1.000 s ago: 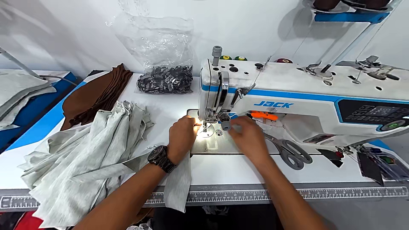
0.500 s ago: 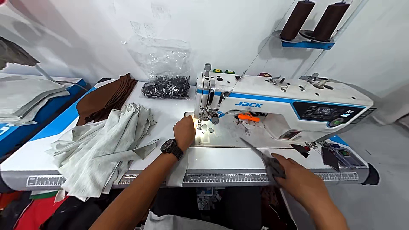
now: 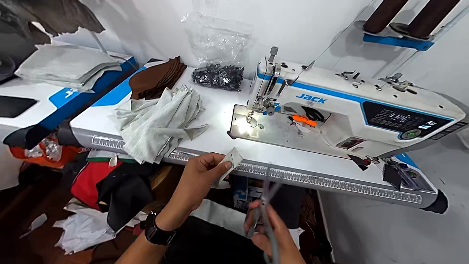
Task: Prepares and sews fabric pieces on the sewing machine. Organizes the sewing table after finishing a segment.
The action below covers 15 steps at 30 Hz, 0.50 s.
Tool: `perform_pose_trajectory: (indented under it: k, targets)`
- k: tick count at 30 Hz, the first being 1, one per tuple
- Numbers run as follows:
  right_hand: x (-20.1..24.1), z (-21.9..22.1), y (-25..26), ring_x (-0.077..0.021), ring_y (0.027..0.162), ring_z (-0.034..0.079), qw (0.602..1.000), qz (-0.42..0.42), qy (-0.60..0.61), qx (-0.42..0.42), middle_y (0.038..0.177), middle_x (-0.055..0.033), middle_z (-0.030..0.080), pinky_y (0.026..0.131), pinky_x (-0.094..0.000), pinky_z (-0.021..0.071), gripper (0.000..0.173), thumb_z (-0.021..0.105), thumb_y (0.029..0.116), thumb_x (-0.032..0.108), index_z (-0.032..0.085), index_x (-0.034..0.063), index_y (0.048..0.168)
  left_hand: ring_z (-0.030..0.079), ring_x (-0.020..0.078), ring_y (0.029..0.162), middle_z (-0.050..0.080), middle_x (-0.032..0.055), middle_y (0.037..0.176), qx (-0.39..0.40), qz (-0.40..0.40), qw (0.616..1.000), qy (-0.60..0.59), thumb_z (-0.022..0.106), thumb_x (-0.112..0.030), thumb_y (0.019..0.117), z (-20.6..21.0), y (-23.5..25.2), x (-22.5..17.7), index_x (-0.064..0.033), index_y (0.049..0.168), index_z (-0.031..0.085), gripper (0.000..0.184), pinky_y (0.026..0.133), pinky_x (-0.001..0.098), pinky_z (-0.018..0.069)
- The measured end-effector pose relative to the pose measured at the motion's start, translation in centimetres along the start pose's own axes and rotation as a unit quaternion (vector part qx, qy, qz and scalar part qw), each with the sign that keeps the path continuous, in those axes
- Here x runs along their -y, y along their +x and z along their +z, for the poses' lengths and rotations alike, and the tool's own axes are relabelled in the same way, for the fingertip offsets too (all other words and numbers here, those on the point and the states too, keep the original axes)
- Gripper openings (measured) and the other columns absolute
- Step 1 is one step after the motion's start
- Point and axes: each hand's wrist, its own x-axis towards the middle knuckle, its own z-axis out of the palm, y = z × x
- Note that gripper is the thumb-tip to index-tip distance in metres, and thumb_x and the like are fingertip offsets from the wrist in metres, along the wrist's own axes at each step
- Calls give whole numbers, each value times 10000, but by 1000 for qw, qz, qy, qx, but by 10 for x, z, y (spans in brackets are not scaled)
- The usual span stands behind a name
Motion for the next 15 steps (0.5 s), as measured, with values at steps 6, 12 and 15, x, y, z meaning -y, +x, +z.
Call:
perform_pose_trajectory:
  k: [6,12,15]
  targets:
    - [12,36,18,-60,697,624,988,28,-149,4,874,23,665,561,-227,547,750,776,829,596,609,31,1292,694,104,671,756,-25,851,-47,82,983,158,758,-152,924,3,-27,4,-157,1095,787,173,589,262,600]
    - [13,47,32,-64,697,627,990,14,-141,-25,860,14,668,572,-224,548,700,783,851,544,615,11,1272,695,104,681,758,-46,862,-56,56,985,151,759,-193,925,1,-32,9,-204,1127,797,205,595,262,600]
    - [12,48,34,-56,650,611,988,6,-150,-33,814,17,659,537,-217,531,613,790,871,485,633,13,1228,694,105,686,756,-46,869,-54,60,986,146,756,-197,927,-1,-32,13,-200,1118,798,195,599,261,601]
